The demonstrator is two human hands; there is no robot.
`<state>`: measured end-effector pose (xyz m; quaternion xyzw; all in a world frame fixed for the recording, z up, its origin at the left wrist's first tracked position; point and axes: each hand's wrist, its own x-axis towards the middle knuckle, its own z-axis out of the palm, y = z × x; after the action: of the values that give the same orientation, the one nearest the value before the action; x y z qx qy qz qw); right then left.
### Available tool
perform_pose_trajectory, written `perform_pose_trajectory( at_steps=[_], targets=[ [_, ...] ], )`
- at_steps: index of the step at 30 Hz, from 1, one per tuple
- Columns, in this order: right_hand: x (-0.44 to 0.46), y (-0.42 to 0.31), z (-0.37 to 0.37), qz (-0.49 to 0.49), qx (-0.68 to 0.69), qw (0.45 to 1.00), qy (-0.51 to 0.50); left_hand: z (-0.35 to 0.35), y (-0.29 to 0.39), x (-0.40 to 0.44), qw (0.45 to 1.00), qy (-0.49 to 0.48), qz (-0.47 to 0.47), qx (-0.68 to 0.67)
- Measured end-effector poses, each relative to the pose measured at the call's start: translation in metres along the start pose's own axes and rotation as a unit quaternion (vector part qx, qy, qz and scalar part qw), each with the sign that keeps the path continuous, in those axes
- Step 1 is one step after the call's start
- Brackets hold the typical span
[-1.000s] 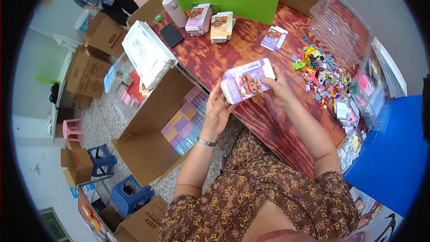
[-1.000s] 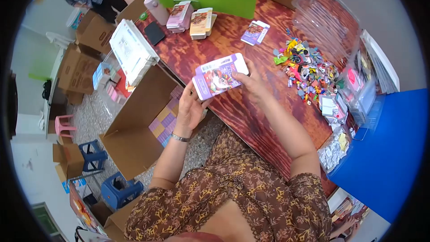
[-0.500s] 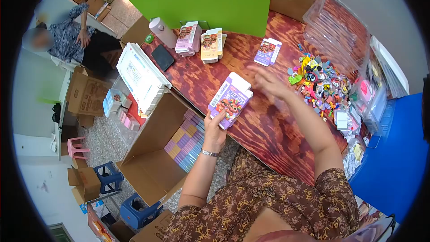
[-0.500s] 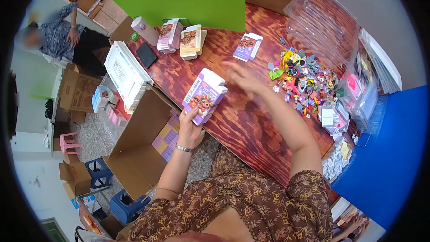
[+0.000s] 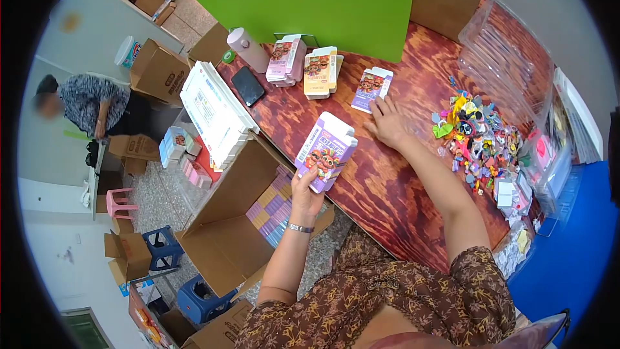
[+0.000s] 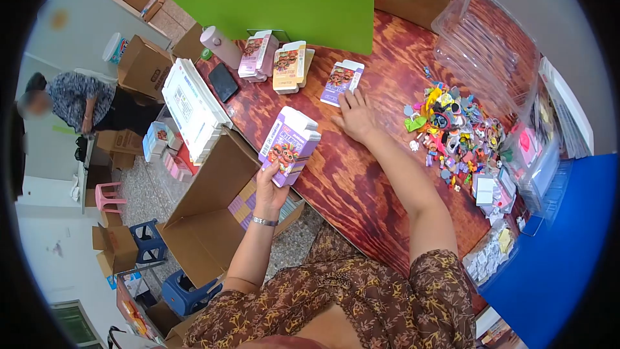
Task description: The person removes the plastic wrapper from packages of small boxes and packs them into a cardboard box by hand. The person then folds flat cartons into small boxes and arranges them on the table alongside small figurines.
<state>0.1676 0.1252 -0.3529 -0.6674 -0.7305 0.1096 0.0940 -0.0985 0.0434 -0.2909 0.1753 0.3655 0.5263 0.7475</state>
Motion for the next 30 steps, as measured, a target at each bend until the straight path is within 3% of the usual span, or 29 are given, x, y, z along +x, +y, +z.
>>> perform_pose_trajectory(
  at_steps=[8,11,12,13,14,15,19,22,23,30],
  targets=[
    [0.041,-0.004,-0.001,-0.033,0.002,0.999,-0.016,0.020,-0.014,0.023,1.000,0.011,-0.012,0.014],
    [0.037,0.002,0.000,-0.025,0.015,0.996,0.084,0.034,-0.019,0.037,1.000,0.020,-0.011,-0.012],
    [0.034,0.003,-0.001,0.009,0.218,0.972,0.086,0.038,-0.021,0.043,0.999,0.027,-0.008,-0.020],
    [0.026,0.004,-0.005,0.043,0.411,0.907,0.083,0.042,-0.024,0.050,0.999,0.026,-0.005,-0.022],
    [0.017,0.003,-0.009,0.076,0.584,0.804,0.077,0.046,-0.029,0.060,0.999,0.021,0.007,-0.023],
    [0.003,-0.007,-0.020,0.143,0.762,0.630,0.037,0.050,-0.036,0.070,0.999,0.017,0.019,-0.026],
    [-0.007,-0.028,-0.036,0.151,0.803,0.571,0.083,0.080,-0.063,0.109,0.998,0.029,0.038,-0.046],
    [0.031,-0.018,-0.029,0.128,0.725,0.654,0.174,0.102,-0.077,0.143,0.996,0.055,0.062,-0.033],
    [0.041,-0.015,-0.033,0.138,0.767,0.600,0.180,0.109,-0.078,0.151,0.995,0.066,0.072,-0.024],
    [0.090,0.008,-0.025,0.183,0.776,0.584,0.153,0.109,-0.069,0.188,0.998,0.040,-0.010,-0.039]
  ],
)
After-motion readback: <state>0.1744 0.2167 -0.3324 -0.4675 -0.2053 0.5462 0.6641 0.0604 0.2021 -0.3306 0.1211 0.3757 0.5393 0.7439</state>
